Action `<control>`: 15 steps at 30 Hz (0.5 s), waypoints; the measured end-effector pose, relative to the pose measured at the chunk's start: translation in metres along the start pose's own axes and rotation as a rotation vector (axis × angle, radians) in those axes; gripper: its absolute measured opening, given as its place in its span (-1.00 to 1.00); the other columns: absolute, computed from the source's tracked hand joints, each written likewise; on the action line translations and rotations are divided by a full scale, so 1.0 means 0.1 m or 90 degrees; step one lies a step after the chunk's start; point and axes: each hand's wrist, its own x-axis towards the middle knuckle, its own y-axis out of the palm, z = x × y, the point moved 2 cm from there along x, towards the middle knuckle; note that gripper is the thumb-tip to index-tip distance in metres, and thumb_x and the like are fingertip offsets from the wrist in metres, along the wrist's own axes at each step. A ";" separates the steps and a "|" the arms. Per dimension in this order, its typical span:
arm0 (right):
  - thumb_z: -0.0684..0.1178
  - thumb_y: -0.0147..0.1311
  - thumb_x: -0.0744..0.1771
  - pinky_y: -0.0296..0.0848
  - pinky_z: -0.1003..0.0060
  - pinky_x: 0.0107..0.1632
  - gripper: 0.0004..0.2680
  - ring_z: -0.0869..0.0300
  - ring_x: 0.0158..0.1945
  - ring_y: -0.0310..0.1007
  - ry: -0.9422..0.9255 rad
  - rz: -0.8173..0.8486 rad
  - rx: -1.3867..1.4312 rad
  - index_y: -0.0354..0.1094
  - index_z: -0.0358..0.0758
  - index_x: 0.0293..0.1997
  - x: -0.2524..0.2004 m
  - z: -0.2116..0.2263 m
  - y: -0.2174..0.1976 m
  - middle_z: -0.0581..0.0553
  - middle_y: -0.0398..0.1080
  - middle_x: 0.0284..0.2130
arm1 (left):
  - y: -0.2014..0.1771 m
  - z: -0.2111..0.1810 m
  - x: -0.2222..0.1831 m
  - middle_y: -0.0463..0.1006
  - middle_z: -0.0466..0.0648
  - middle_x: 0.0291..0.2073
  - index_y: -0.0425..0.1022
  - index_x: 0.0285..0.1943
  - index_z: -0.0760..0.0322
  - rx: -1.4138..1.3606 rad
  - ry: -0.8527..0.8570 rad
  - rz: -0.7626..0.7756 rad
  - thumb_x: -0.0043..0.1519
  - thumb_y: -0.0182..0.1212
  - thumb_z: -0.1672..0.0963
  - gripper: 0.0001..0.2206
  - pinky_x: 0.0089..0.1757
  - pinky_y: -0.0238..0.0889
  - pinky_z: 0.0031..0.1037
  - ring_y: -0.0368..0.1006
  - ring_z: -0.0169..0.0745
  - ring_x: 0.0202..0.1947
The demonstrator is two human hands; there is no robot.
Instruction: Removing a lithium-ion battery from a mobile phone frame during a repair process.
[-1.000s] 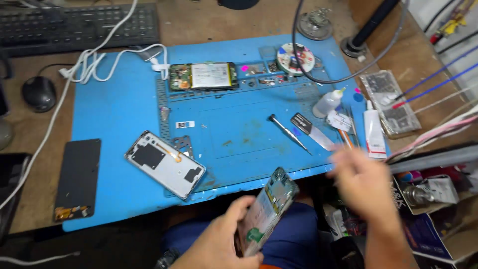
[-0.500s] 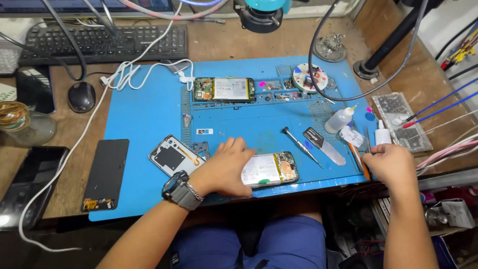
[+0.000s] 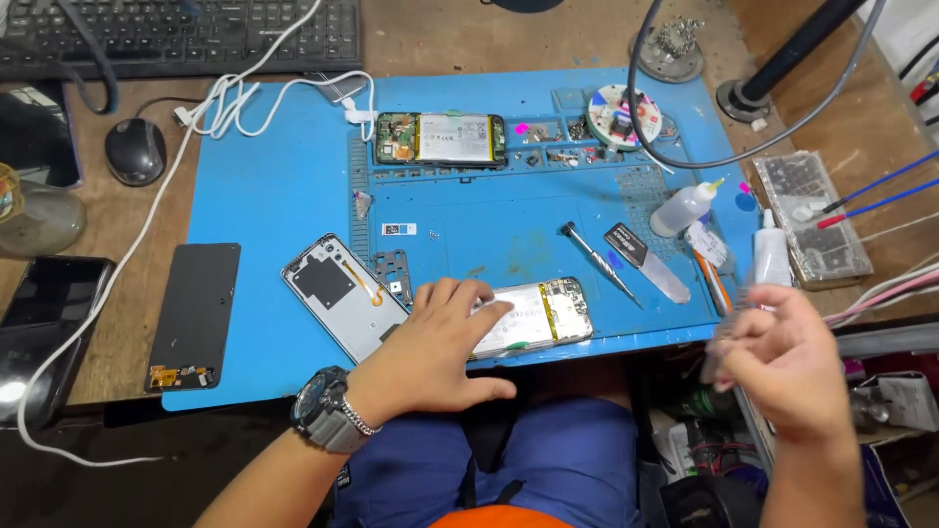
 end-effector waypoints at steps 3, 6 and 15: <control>-0.40 0.08 0.22 0.55 0.29 -0.43 -0.55 0.08 -0.57 0.50 -0.071 0.111 0.065 0.14 -0.36 0.25 -0.25 0.23 0.40 -0.23 0.39 -0.48 | 0.05 -0.10 0.04 0.40 0.05 -0.06 0.47 0.19 0.25 -0.087 0.003 -0.017 0.25 0.18 -0.09 -0.53 0.00 0.11 -0.11 0.23 0.07 -0.05; -0.37 0.12 0.27 0.65 0.31 -0.23 -0.77 0.09 -0.41 0.59 -0.171 0.167 0.106 0.33 -0.36 0.00 -0.35 0.33 0.81 -0.29 0.54 -0.38 | 0.21 -0.11 0.12 0.43 0.01 -0.28 0.58 -0.08 0.27 -0.105 -0.012 -0.047 0.32 0.12 0.06 -0.78 -0.12 0.23 -0.17 0.30 0.03 -0.19; -0.25 -0.04 0.39 0.61 0.06 0.20 -0.93 -0.12 0.10 0.60 -0.493 0.300 -0.010 0.32 -0.34 -0.06 -0.35 0.25 1.34 -0.30 0.52 -0.10 | 0.38 -0.13 0.12 0.43 0.03 -0.31 0.45 -0.26 0.27 -0.080 -0.001 -0.141 0.30 0.08 0.18 -0.91 -0.16 0.19 -0.12 0.32 0.08 -0.22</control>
